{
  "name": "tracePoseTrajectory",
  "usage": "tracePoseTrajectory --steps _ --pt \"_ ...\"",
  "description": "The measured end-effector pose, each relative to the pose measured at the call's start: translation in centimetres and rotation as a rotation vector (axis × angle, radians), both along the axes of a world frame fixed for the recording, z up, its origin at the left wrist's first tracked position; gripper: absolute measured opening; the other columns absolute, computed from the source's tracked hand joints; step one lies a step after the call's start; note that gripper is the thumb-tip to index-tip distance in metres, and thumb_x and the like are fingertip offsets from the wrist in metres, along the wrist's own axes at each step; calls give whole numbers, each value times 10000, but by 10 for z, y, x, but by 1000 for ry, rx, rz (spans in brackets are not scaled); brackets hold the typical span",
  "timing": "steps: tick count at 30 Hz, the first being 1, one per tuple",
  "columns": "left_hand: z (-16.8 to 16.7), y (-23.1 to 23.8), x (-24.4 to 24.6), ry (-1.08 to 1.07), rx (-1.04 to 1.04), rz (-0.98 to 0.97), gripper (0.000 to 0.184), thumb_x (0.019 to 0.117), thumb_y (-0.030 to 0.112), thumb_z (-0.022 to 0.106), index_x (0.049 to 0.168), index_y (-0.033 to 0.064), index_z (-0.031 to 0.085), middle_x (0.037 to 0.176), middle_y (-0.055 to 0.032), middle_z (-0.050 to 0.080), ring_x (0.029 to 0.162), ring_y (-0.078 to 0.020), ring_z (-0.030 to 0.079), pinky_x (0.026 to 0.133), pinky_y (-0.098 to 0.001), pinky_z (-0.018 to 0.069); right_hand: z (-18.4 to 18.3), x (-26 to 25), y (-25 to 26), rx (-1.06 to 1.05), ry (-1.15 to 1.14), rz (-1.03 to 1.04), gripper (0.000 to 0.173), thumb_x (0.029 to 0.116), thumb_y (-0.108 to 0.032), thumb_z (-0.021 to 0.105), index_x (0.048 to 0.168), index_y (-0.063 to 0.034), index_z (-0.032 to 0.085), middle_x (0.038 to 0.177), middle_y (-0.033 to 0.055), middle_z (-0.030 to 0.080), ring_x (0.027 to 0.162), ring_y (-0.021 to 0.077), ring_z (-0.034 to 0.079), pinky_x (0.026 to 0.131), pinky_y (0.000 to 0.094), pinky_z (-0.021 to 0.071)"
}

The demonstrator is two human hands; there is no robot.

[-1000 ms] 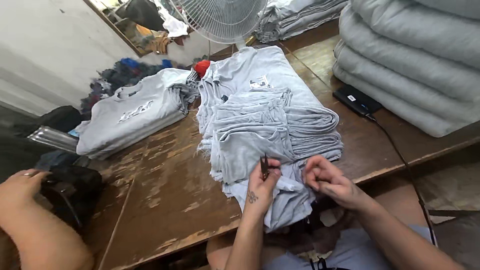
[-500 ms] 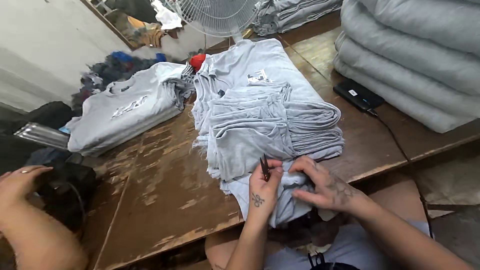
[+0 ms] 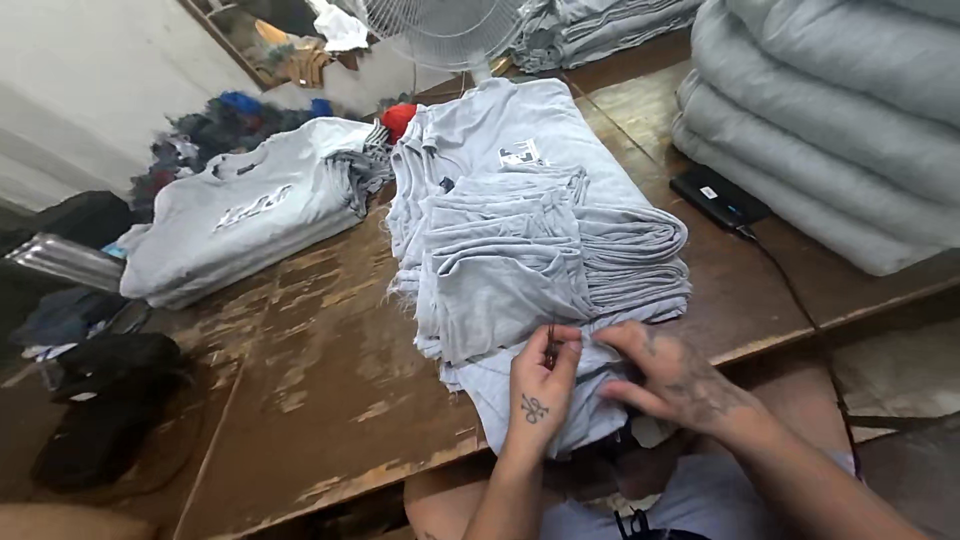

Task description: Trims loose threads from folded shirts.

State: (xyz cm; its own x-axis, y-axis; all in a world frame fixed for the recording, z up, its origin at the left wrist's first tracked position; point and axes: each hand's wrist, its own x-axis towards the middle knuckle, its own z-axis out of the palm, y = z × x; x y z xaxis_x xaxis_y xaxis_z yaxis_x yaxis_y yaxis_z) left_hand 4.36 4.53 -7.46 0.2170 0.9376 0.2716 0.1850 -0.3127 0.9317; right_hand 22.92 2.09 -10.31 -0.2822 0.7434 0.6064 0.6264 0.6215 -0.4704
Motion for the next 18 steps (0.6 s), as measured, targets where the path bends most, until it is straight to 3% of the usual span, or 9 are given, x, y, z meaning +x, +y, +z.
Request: tracePoseTrajectory --steps 2,4,8,10,13,14,15,18 --pt "0 -2 -1 28 11 -7 163 950 16 577 1067 -45 673 787 42 628 647 48 537 593 -131 460 -8 -4 8 137 -26 -13 272 1005 -254 564 980 -25 708 860 148 719 776 282 728 677 412 603" --pt "2 -4 -3 99 15 -32 167 954 31 585 1070 -41 681 817 18 655 671 33 564 620 -145 483 0 15 2 116 -44 17 208 989 -133 565 922 -19 724 841 139 743 763 263 745 694 400 614" --pt "3 -9 -4 157 10 -68 171 963 43 582 1070 -42 685 833 -13 667 681 14 577 633 -161 494 10 52 -18 20 -120 93 273 1010 -174 486 871 -50 686 754 91 679 675 197 672 620 330 557" --pt "3 -7 -4 129 4 -54 165 957 37 582 1063 -40 681 814 8 650 664 25 559 613 -148 476 10 52 -23 -4 -128 39 297 1001 -227 474 865 -49 669 738 95 656 645 209 656 570 354 537" --pt "1 -4 -1 80 -2 -31 161 951 36 584 1064 -33 676 798 37 639 650 40 546 597 -138 465 14 34 -21 -69 -59 -23 432 1022 -401 551 1154 -7 669 934 138 713 804 249 707 719 406 599" --pt "0 -5 0 78 -3 -27 160 951 38 587 1066 -31 675 795 44 638 649 42 548 595 -138 467 10 24 -18 -54 -23 -26 455 1012 -417 577 1198 -9 658 974 142 719 850 253 714 758 408 604" --pt "0 -5 0 82 -2 -27 159 950 39 592 1067 -29 675 792 49 639 646 44 549 590 -136 467 2 14 -12 -1 4 -30 420 1004 -386 594 1171 -9 670 970 142 725 860 258 719 768 406 604" --pt "1 -6 -5 162 16 -57 181 948 45 594 1092 -29 674 779 48 634 629 39 541 582 -140 462 -21 0 0 182 14 -43 177 960 -151 587 936 -27 711 845 126 737 786 260 738 722 389 606"
